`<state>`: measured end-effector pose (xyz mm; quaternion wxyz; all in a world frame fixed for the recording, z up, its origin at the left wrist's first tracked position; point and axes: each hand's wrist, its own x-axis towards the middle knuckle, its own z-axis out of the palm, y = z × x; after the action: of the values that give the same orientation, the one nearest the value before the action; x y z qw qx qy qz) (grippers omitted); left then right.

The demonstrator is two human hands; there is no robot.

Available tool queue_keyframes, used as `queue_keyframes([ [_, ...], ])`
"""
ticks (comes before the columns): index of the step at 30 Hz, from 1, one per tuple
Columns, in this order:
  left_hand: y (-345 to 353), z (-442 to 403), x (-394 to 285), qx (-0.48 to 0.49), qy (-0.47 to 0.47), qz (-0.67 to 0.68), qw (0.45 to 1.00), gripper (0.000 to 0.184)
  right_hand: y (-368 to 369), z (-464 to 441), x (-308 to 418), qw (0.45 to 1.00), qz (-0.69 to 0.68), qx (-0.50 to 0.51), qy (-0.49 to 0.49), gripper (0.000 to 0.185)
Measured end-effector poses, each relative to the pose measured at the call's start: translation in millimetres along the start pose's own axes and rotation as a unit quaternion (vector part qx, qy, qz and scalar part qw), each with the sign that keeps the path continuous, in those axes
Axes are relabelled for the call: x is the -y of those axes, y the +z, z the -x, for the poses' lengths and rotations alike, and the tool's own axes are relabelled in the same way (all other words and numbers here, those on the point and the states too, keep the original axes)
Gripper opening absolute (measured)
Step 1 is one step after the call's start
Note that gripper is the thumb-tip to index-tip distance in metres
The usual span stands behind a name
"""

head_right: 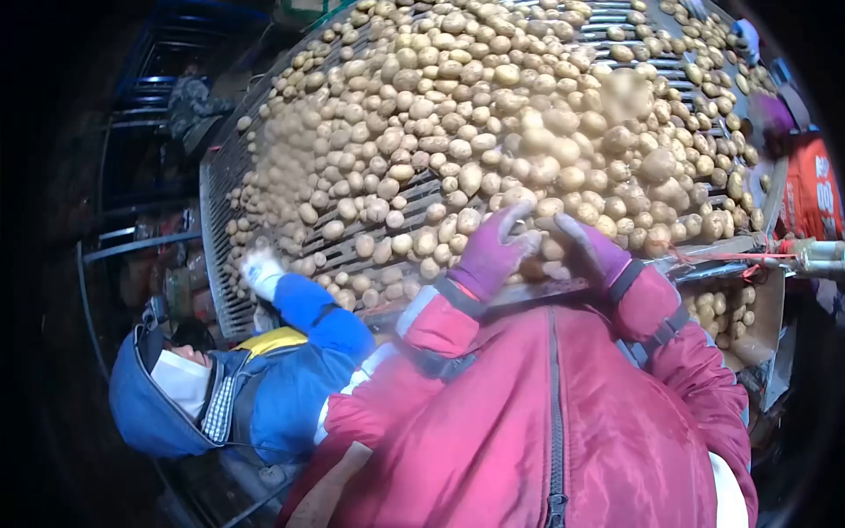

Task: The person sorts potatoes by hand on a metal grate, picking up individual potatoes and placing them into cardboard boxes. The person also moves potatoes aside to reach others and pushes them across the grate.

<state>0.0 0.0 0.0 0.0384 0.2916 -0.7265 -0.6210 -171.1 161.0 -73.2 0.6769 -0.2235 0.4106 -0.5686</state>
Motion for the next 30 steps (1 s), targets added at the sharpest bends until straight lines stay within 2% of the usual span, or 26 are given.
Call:
queue_keyframes([
  [1, 1, 2, 12, -0.052, 0.028, 0.005, 0.998, 0.054, -1, 3, 6, 0.953, 0.260, 0.013, -0.155, 0.074],
  [2, 1, 6, 26, -0.101, 0.053, 0.010, 0.993, 0.053, 5, 3, 6, 0.946, 0.291, 0.017, -0.140, 0.073],
  [4, -44, 25, 43, -0.167, 0.054, -0.129, 0.976, 0.045, 22, 3, 11, 0.929, 0.352, 0.029, -0.110, 0.073],
  [6, -79, 34, 72, -0.245, 0.046, -0.243, 0.938, 0.043, 20, 0, 12, 0.931, 0.347, 0.008, -0.108, 0.059],
  [7, -95, 37, 101, -0.236, 0.073, -0.311, 0.918, 0.043, 8, -7, -5, 0.976, 0.214, -0.007, -0.038, 0.053],
  [8, -110, 41, 134, -0.227, 0.100, -0.376, 0.893, 0.043, 6, -8, -9, 0.992, 0.126, -0.009, -0.012, 0.047],
  [9, -107, 45, 130, -0.241, 0.090, -0.381, 0.888, 0.042, 8, -10, -8, 0.999, 0.038, -0.015, 0.015, 0.041],
  [11, -107, 50, 121, -0.238, 0.050, -0.396, 0.886, 0.041, 16, -5, -4, 0.999, -0.040, -0.003, -0.021, 0.034],
  [13, -111, 43, 113, -0.201, -0.004, -0.412, 0.889, 0.040, 3, -2, -7, 0.999, 0.011, -0.030, 0.008, 0.038],
  [15, -105, 28, 98, -0.225, 0.048, -0.415, 0.880, 0.041, -5, -1, -5, 0.979, 0.194, -0.054, -0.015, 0.045],
  [16, -101, 18, 87, -0.238, 0.075, -0.415, 0.875, 0.041, -3, 1, 6, 0.935, 0.345, -0.065, -0.052, 0.050],
  [19, -95, -13, 64, -0.244, 0.082, -0.412, 0.874, 0.046, 12, 9, 36, 0.840, 0.500, -0.079, -0.193, 0.030],
  [20, -97, -26, 74, -0.252, 0.081, -0.423, 0.867, 0.046, 16, 14, 47, 0.825, 0.522, -0.085, -0.199, 0.030],
  [23, -112, -59, 95, -0.272, 0.103, -0.422, 0.859, 0.047, 17, 20, 59, 0.850, 0.498, -0.106, -0.139, 0.031],
  [25, -127, -70, 100, -0.280, 0.115, -0.405, 0.863, 0.049, 5, 11, 42, 0.865, 0.478, -0.126, -0.084, 0.023],
  [27, -146, -82, 100, -0.238, 0.091, -0.413, 0.874, 0.048, -5, 6, 31, 0.863, 0.484, -0.130, -0.057, 0.019],
  [29, -160, -93, 111, -0.222, 0.108, -0.452, 0.857, 0.046, -14, 4, 22, 0.864, 0.486, -0.125, -0.027, 0.021],
  [30, -162, -100, 108, -0.211, 0.097, -0.500, 0.835, 0.043, -12, 1, 18, 0.875, 0.460, -0.133, -0.074, 0.020],
])
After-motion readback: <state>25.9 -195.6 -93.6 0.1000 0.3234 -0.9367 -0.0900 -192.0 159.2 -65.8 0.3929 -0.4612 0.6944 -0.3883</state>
